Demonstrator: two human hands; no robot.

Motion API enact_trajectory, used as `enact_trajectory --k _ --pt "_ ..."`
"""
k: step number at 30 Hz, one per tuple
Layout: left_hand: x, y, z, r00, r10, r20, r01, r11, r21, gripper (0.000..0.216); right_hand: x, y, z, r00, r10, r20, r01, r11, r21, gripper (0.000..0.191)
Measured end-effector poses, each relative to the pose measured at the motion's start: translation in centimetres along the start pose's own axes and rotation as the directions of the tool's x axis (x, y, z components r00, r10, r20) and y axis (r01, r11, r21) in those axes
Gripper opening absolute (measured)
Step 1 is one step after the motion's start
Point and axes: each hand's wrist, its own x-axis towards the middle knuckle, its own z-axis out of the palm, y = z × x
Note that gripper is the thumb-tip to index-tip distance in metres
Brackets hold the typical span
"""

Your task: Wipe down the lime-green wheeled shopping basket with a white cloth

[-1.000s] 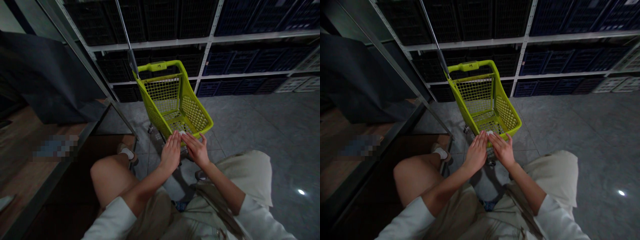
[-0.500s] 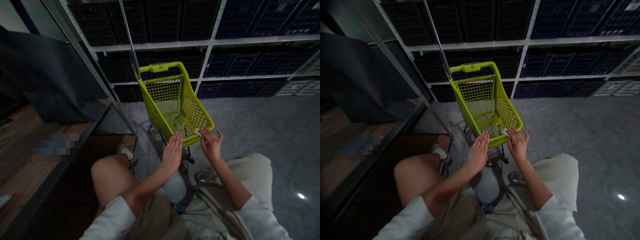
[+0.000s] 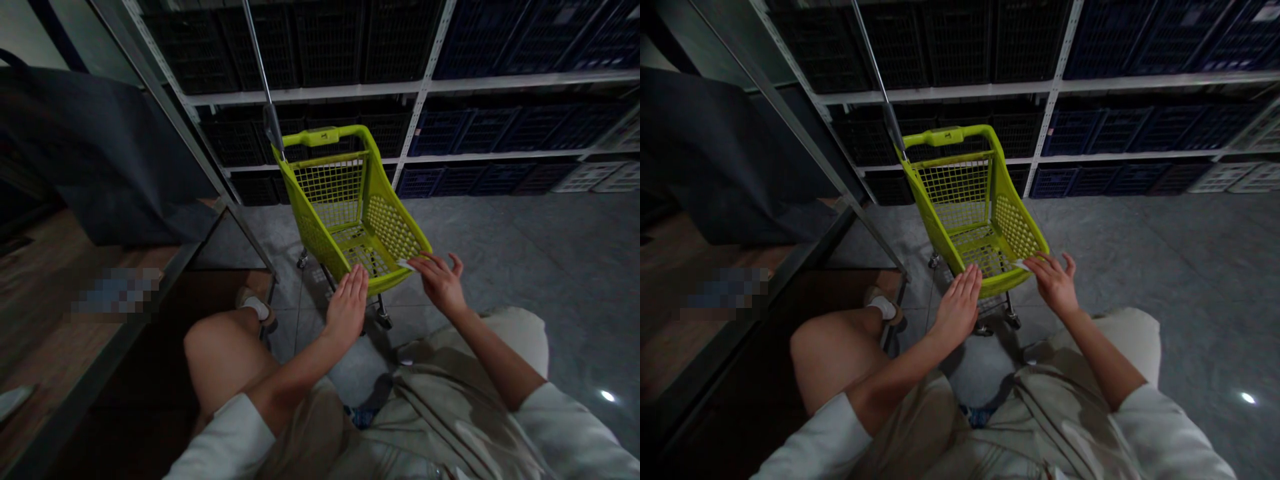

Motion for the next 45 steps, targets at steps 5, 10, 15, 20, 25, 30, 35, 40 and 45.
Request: enact_trajectory --k 5,10,15,20,25,30,35,40,45 --pt "0.1 0.3 0.5 1.0 -0.002 0.001 0.002 0.999 0.034 0.062 0.0 4.5 0.1 1.0 0.0 0.006 0.0 1.0 -0.018 0.045" --pt "0.2 0.6 1.2 0.999 -0.03 -0.027 0.031 0.998 0.058 0.064 0.6 2.9 0.4 0.992 0.122 -0.03 -0.12 0.991 0.06 0.038" --pt "0.3 0.1 1.7 0.997 -0.029 -0.065 0.03 1.0 0.009 0.07 1.3 2.5 0.1 0.984 0.176 0.027 -0.178 0.979 0.098 0.029" --pt "0.3 -0.8 1.6 0.998 -0.038 -0.051 0.038 0.999 -0.002 0.068 1.4 1.6 -0.1 0.98 0.197 0.031 -0.199 0.973 0.115 0.023" --pt "0.4 -3.0 1.4 0.991 -0.106 -0.078 0.099 0.991 -0.095 0.081 1.2 -1.5 -0.5 0.975 0.22 0.009 -0.219 0.965 0.142 0.022" --pt "1.1 -7.0 0.9 0.976 -0.207 -0.068 0.197 0.972 -0.13 0.086 1.7 -6.9 -0.8 0.975 0.222 -0.003 -0.217 0.955 0.205 0.023" --pt "0.9 -7.2 0.8 0.962 -0.27 -0.049 0.259 0.952 -0.16 0.086 3.2 -12.8 -0.1 0.986 0.166 0.029 -0.168 0.957 0.236 0.031" --pt "-0.4 -4.3 1.1 0.991 -0.132 -0.031 0.122 0.97 -0.212 0.082 4.5 -15.5 1.6 0.997 -0.008 0.08 -0.005 0.987 0.16 0.047" --pt "-0.3 -5.0 0.2 0.994 -0.112 -0.018 0.107 0.981 -0.162 0.086 5.7 -11.8 2.4 0.976 -0.211 0.061 0.204 0.974 0.097 0.042"
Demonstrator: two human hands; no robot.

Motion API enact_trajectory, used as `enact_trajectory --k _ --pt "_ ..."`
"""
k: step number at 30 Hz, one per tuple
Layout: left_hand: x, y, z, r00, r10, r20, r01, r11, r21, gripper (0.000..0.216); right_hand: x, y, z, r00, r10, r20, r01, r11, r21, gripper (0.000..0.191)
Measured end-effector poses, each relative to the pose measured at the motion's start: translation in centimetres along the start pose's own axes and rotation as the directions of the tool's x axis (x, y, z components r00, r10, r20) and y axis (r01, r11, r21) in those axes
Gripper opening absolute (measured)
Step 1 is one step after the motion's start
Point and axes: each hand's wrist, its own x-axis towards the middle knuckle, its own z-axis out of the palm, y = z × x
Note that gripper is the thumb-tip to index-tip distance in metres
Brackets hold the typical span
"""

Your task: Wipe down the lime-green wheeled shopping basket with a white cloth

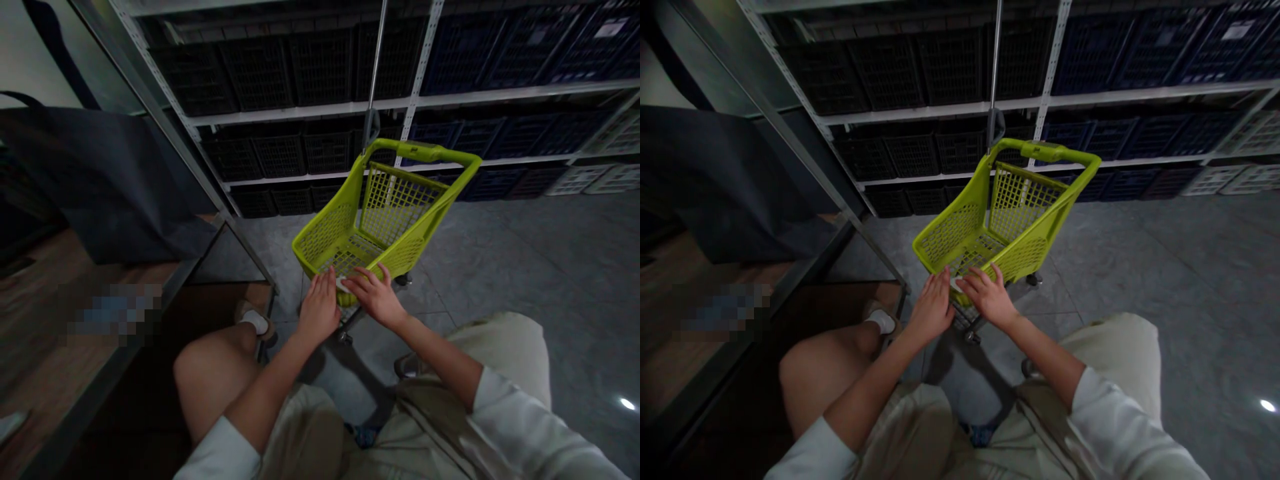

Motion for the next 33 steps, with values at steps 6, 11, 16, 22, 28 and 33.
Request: enact_trajectory --k 6,11,16,22,28,33 --pt "0.6 1.1 -0.8 0.999 0.038 0.039 -0.041 0.994 0.098 0.085 -2.0 11.3 -2.6 0.983 0.171 -0.06 -0.179 0.965 -0.191 0.038" --pt "0.9 2.4 -1.0 0.997 0.061 0.047 -0.067 0.99 0.124 0.087 -4.1 14.8 -3.4 0.957 0.253 -0.144 -0.277 0.941 -0.194 0.035" --pt "0.3 3.8 -0.3 0.999 0.046 -0.008 -0.046 0.996 0.077 0.08 -5.1 13.9 -3.7 0.948 0.28 -0.15 -0.299 0.946 -0.124 0.037" --pt "-0.5 6.2 1.7 0.997 0.062 -0.047 -0.061 0.998 0.034 0.079 -4.9 10.3 -3.5 0.921 0.327 -0.211 -0.345 0.937 -0.054 0.035" --pt "-0.2 6.6 2.7 0.995 0.048 -0.085 -0.033 0.986 0.164 0.068 -3.2 0.9 -1.5 0.972 0.2 -0.126 -0.194 0.979 0.054 0.041" --pt "-0.2 6.4 2.6 0.995 0.064 -0.075 -0.046 0.976 0.214 0.068 -5.0 4.8 -3.0 0.982 0.156 -0.104 -0.158 0.987 -0.014 0.048"
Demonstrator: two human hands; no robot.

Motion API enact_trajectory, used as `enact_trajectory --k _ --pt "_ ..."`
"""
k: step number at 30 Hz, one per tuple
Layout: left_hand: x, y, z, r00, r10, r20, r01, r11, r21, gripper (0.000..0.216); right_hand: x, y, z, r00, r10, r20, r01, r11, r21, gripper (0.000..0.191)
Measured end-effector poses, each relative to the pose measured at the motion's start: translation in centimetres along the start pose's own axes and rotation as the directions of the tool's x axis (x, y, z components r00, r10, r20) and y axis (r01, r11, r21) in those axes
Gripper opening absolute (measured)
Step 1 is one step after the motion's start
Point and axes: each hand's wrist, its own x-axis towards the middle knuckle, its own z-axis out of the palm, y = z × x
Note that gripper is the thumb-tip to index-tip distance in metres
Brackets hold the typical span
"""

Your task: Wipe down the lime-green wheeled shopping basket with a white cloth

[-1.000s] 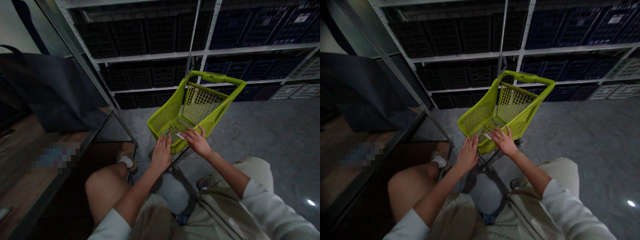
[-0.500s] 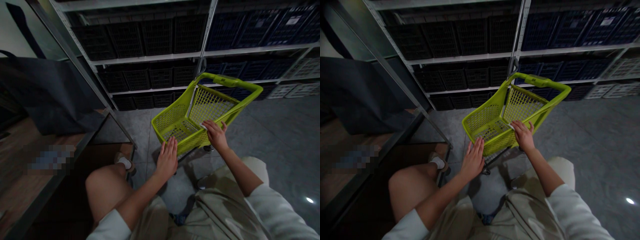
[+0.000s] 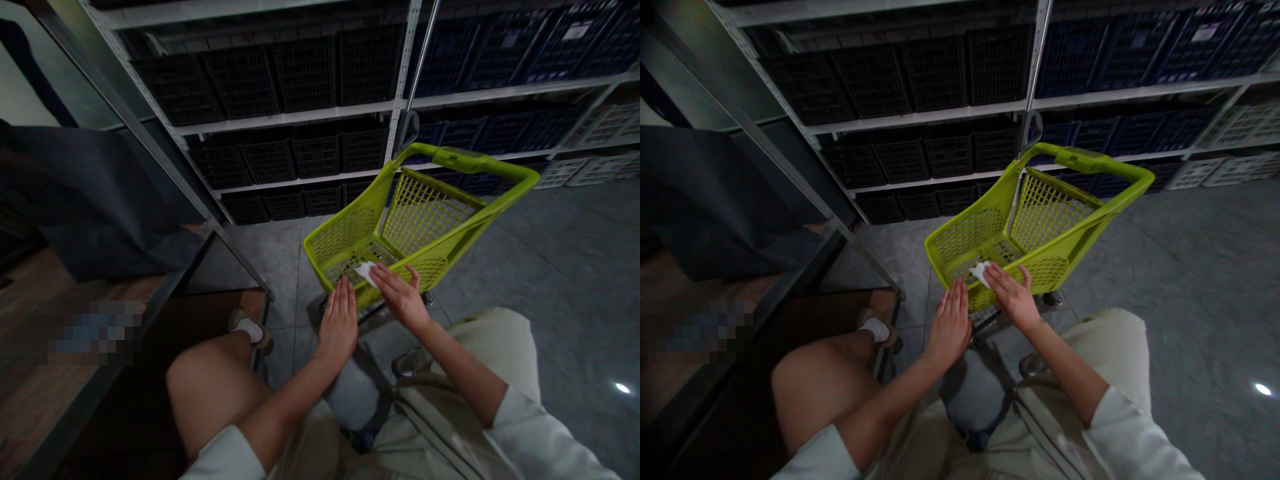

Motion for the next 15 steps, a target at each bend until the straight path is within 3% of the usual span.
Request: enact_trajectory --k 3,5,7,10,13,15 --pt "0.0 0.1 -0.1 1.0 -0.002 0.001 0.002 1.0 0.005 0.068 -0.6 5.1 -1.5 0.985 0.133 -0.11 -0.147 0.98 -0.131 0.047" --pt "0.0 0.2 0.0 1.0 -0.003 0.001 0.003 1.0 -0.006 0.068 -0.5 6.1 -1.8 0.964 0.203 -0.174 -0.232 0.958 -0.17 0.046" --pt "0.0 0.3 0.2 1.0 -0.01 0.0 0.01 1.0 -0.023 0.069 -0.2 4.7 -1.3 0.954 0.243 -0.174 -0.269 0.952 -0.147 0.045" --pt "0.0 0.3 0.5 0.999 -0.033 -0.012 0.032 0.998 -0.048 0.069 0.4 -0.2 0.0 0.965 0.246 -0.087 -0.251 0.966 -0.059 0.045" --pt "0.0 0.1 0.7 0.999 -0.042 -0.03 0.039 0.997 -0.072 0.069 0.6 -4.1 0.7 0.989 0.147 0.022 -0.148 0.989 0.022 0.049" --pt "0.0 -0.1 0.6 0.999 -0.039 -0.032 0.037 0.996 -0.075 0.069 0.4 -4.2 0.6 0.997 0.035 0.071 -0.038 0.998 0.045 0.052"
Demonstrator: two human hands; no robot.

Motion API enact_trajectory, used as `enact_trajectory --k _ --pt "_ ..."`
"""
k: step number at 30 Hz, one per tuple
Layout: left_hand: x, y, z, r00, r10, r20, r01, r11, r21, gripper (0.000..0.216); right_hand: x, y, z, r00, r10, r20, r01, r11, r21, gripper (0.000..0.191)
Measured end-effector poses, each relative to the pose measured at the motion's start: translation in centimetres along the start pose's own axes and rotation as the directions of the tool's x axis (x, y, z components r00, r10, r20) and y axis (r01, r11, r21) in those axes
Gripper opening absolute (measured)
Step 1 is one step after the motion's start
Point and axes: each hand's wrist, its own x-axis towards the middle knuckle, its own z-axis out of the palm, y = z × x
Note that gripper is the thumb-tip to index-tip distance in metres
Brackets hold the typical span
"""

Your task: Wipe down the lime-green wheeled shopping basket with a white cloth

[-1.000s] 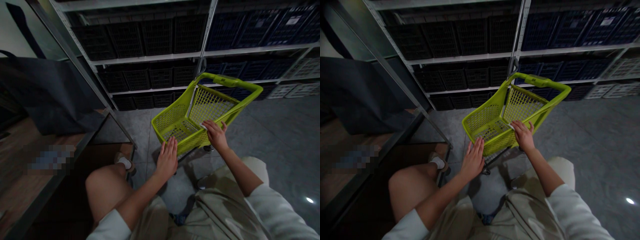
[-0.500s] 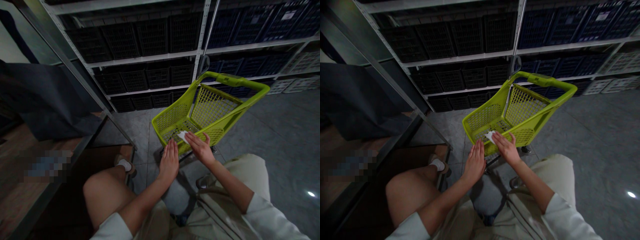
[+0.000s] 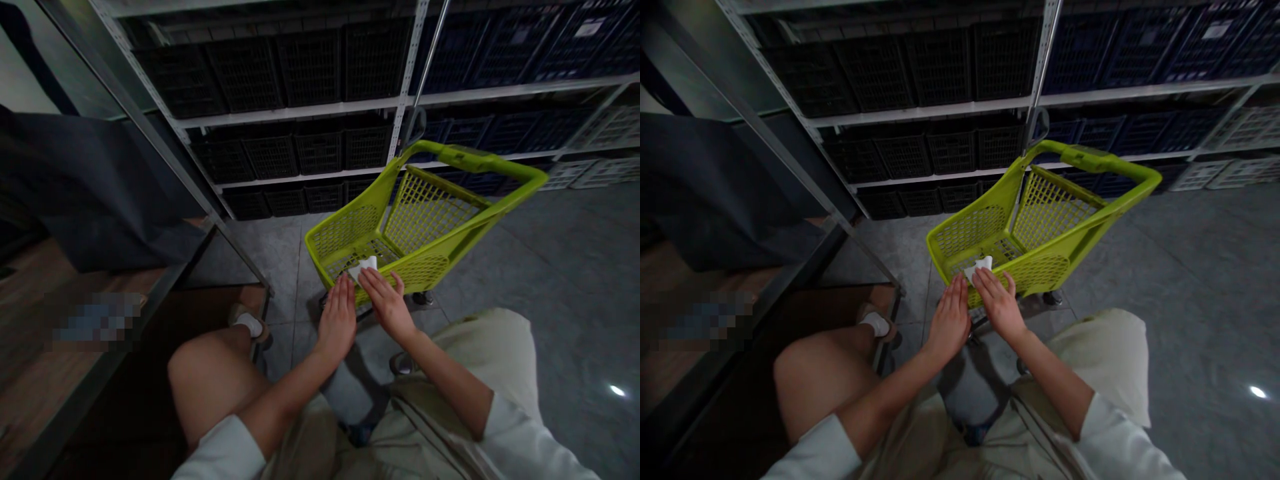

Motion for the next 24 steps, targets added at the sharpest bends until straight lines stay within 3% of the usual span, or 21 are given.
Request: enact_trajectory --k 2,4,8,10,12,15,18,21,24 --pt "0.0 -0.1 -0.2 1.0 0.006 0.006 -0.006 1.0 0.008 0.067 -0.2 1.8 -0.7 0.996 -0.084 0.038 0.085 0.996 -0.012 0.055" --pt "0.1 -0.2 -0.4 1.0 0.018 0.019 -0.018 1.0 0.015 0.068 -0.3 4.8 -1.6 0.996 -0.086 0.028 0.088 0.995 -0.055 0.056" --pt "0.2 0.0 -0.7 0.999 0.039 0.035 -0.039 0.999 0.012 0.069 0.0 8.8 -2.5 0.989 0.09 -0.121 -0.11 0.98 -0.168 0.058" --pt "0.2 0.1 -0.6 0.999 0.042 0.033 -0.042 0.999 0.01 0.069 0.1 7.7 -2.1 0.975 0.154 -0.159 -0.181 0.968 -0.172 0.059" --pt "0.2 0.3 -0.3 0.999 0.039 0.027 -0.04 0.999 0.015 0.069 0.2 4.7 -1.3 0.977 0.166 -0.133 -0.183 0.975 -0.127 0.061" --pt "0.2 0.4 0.1 0.999 0.041 0.025 -0.041 0.999 0.024 0.069 0.2 -0.1 -0.1 0.995 0.093 -0.037 -0.093 0.996 -0.007 0.062" --pt "0.2 0.3 0.2 0.999 0.039 0.027 -0.04 0.998 0.044 0.067 0.1 -1.1 -0.2 1.0 -0.014 0.008 0.013 0.999 0.051 0.06" --pt "0.2 0.4 0.0 0.999 0.037 0.019 -0.038 0.997 0.059 0.067 -0.2 2.7 -1.4 0.998 -0.066 0.024 0.066 0.998 0.002 0.06" --pt "0.2 0.4 -0.1 0.999 0.046 0.018 -0.047 0.997 0.066 0.067 -0.4 7.9 -2.7 0.997 0.028 -0.067 -0.037 0.991 -0.129 0.059"
